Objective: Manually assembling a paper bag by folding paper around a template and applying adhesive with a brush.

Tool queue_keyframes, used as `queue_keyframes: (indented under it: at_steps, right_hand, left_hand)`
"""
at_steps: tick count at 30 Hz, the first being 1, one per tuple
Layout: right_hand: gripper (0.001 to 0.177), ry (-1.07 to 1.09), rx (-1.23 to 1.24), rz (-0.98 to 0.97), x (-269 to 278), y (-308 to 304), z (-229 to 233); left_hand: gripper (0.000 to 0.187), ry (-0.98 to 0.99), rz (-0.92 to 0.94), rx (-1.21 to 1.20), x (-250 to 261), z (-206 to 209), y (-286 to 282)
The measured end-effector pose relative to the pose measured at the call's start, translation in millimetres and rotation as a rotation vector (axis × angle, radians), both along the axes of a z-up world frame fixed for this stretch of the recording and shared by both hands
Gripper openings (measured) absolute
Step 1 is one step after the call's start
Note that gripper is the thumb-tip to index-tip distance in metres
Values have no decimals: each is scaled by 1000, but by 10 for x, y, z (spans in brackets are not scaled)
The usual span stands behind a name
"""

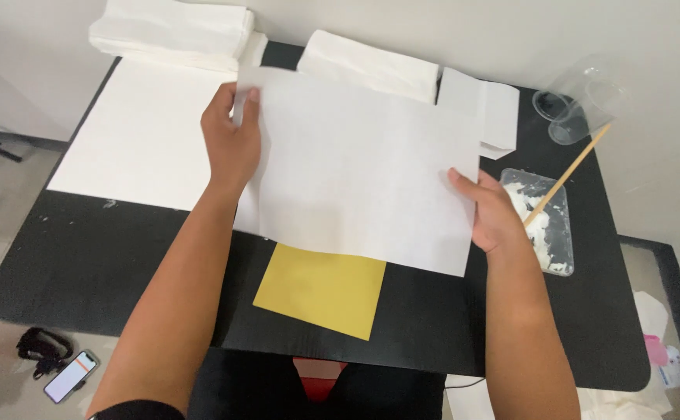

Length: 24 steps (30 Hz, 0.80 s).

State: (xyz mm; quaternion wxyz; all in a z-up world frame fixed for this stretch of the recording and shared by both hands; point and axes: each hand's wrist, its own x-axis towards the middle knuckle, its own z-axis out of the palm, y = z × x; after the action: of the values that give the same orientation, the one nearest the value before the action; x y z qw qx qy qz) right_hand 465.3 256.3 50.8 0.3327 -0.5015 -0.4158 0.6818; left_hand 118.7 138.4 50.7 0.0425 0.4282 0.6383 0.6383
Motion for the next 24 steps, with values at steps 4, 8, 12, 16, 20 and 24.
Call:
queue_keyframes:
  at_steps: [4,8,12,16,20,24]
  right_hand:
    - [63,-48,164,52,2,-59,-133]
    - [61,-129,328,108,-56,-113,-76]
    - [49,-202,536,79,2,-108,-34]
    - [49,-208,612,36,50,-187,193]
    - [64,-194,343,63,-12,-319,455]
    - [55,-267,340,-8,18,-214,326]
  left_hand:
    - [13,-80,-5,-103,-126,-353,123]
    - [12,-40,-5,-168,-42,-276,74]
    - [11,-34,-70,-151,27,-201,24]
    - [10,-80,-115,-110,34,-210,18]
    - [21,-9,-199,94,62,-65,-46]
    - [27,-23,-202,127,-15,-23,-30]
